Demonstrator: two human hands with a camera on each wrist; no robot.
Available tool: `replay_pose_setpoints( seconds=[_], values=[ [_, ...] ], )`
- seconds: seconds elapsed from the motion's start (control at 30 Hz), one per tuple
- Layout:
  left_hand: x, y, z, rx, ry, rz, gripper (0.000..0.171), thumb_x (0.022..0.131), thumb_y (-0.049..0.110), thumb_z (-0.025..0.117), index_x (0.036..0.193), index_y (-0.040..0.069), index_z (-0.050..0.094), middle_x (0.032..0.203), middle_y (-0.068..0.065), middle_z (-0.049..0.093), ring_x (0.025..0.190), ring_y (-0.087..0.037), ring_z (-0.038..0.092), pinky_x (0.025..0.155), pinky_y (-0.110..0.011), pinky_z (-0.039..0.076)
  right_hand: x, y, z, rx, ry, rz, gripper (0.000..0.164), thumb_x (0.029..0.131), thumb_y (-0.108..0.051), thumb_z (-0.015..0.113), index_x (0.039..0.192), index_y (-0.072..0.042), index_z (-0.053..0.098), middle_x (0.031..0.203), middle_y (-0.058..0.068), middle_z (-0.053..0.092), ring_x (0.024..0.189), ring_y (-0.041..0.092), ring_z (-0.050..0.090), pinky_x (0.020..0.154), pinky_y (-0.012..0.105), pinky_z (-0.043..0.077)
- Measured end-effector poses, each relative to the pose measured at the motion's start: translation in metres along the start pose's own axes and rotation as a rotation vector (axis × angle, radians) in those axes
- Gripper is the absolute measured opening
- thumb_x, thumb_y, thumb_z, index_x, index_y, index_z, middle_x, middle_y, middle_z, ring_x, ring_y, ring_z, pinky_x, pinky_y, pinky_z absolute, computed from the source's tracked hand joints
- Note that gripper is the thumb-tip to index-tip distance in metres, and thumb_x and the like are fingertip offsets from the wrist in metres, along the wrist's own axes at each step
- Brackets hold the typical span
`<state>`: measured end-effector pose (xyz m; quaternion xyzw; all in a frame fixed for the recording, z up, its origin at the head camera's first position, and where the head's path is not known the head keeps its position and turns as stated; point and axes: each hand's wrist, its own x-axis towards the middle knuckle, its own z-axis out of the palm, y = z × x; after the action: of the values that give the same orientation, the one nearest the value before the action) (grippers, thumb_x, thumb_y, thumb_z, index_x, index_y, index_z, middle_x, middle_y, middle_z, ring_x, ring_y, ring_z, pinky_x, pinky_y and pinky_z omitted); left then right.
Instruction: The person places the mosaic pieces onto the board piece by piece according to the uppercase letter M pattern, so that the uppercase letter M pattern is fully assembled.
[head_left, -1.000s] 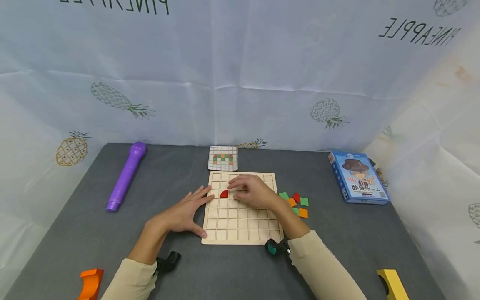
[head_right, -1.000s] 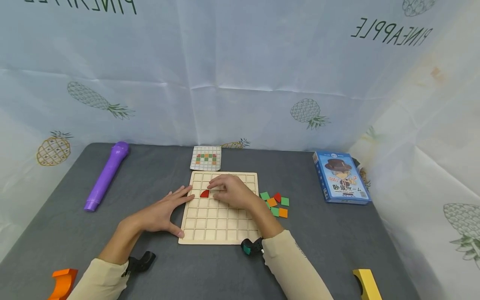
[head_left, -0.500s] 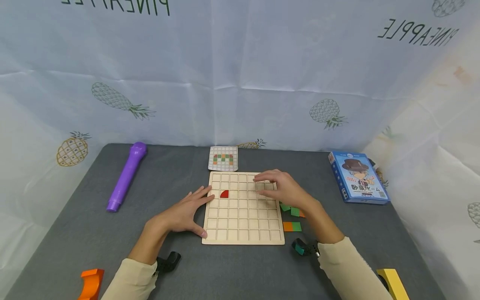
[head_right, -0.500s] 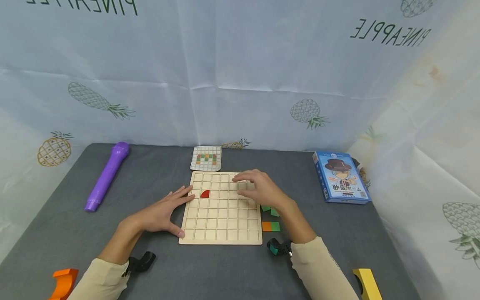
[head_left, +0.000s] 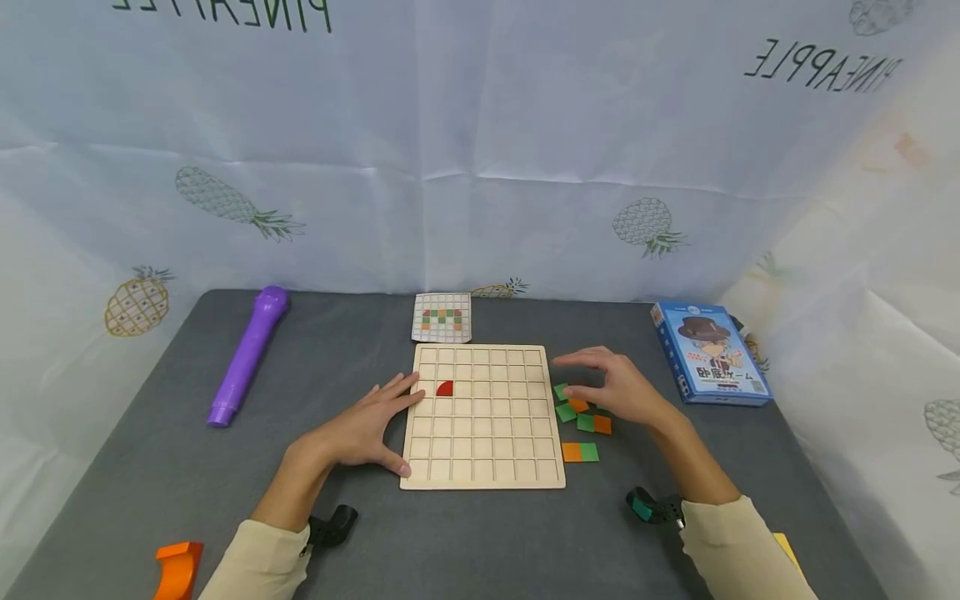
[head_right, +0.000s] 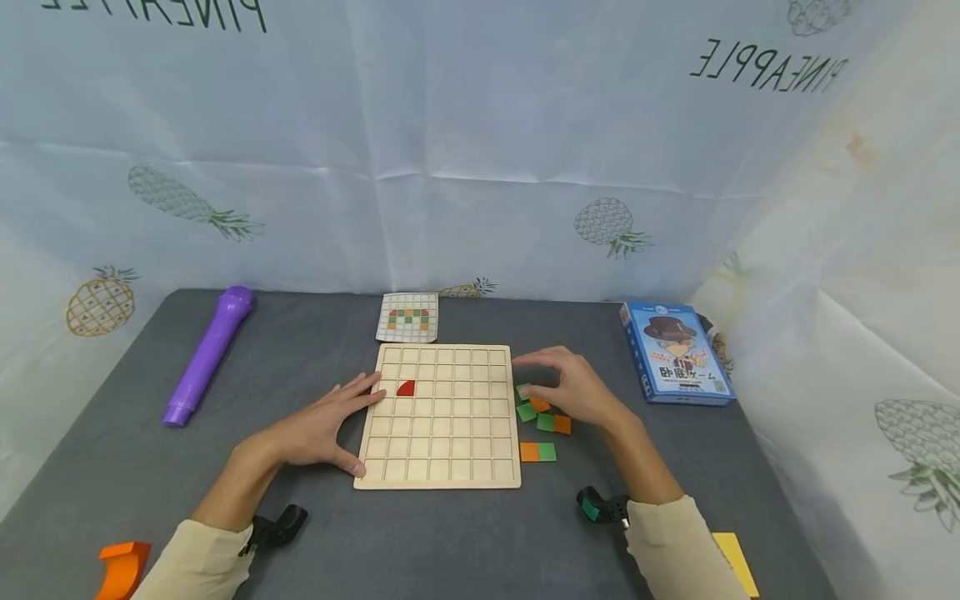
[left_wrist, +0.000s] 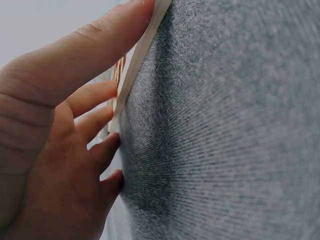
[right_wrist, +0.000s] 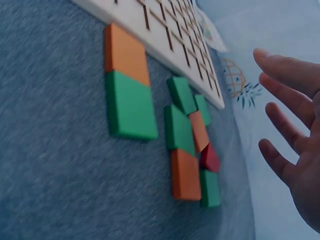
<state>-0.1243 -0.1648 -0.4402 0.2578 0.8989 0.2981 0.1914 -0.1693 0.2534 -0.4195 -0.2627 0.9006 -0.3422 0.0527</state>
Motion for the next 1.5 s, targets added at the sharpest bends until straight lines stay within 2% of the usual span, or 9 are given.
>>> replay_pose_setpoints(
  seconds=[0.2, 0.4, 1.17, 1.37, 1.5],
  values=[
    [-0.003, -0.002, 0.001, 0.000, 0.001, -0.016, 0.114, 0.067, 0.042, 0.094, 0.158, 0.004, 0.037, 0.172, -0.019, 0.015, 0.159, -0.046, 0.010, 0.125, -0.071, 0.011, -0.004, 0.009, 0.004, 0.025, -0.027, 0.017, 0.043, 0.093, -0.023, 0.076, 0.134, -0.014, 0.068, 0.136, 0.010, 0.066, 0.130, 0.035, 0.054, 0.105, 0.063, 0.048],
    [-0.002, -0.004, 0.002, 0.004, 0.011, -0.004, 0.114, 0.067, 0.043, 0.094, 0.158, 0.005, 0.037, 0.172, -0.018, 0.015, 0.159, -0.046, 0.011, 0.124, -0.072, 0.011, -0.006, 0.014, 0.009, -0.013, -0.051, 0.042, 0.041, 0.091, -0.023, 0.077, 0.131, -0.016, 0.071, 0.132, 0.008, 0.069, 0.129, 0.035, 0.054, 0.106, 0.063, 0.046],
    [0.000, -0.005, 0.002, -0.001, 0.002, -0.013, 0.114, 0.067, 0.042, 0.094, 0.158, 0.006, 0.037, 0.173, -0.016, 0.015, 0.160, -0.044, 0.010, 0.126, -0.070, 0.010, -0.006, 0.026, 0.018, -0.058, -0.045, 0.042, 0.027, 0.092, -0.016, 0.075, 0.120, -0.017, 0.077, 0.127, 0.007, 0.073, 0.123, 0.035, 0.059, 0.104, 0.061, 0.048],
    [0.000, -0.006, 0.003, 0.001, 0.000, -0.017, 0.115, 0.066, 0.043, 0.094, 0.159, 0.007, 0.037, 0.173, -0.016, 0.015, 0.160, -0.044, 0.010, 0.126, -0.070, 0.010, -0.005, 0.027, 0.018, -0.072, -0.057, 0.052, 0.022, 0.092, -0.015, 0.075, 0.114, -0.016, 0.080, 0.123, 0.007, 0.075, 0.118, 0.033, 0.063, 0.101, 0.057, 0.052],
    [0.000, -0.006, 0.003, 0.000, 0.002, -0.013, 0.115, 0.066, 0.043, 0.095, 0.158, 0.006, 0.037, 0.173, -0.016, 0.015, 0.160, -0.044, 0.011, 0.126, -0.070, 0.010, -0.003, 0.028, 0.017, -0.070, -0.069, 0.054, 0.019, 0.092, -0.015, 0.075, 0.110, -0.015, 0.081, 0.120, 0.006, 0.076, 0.116, 0.031, 0.065, 0.094, 0.045, 0.057]
  ],
)
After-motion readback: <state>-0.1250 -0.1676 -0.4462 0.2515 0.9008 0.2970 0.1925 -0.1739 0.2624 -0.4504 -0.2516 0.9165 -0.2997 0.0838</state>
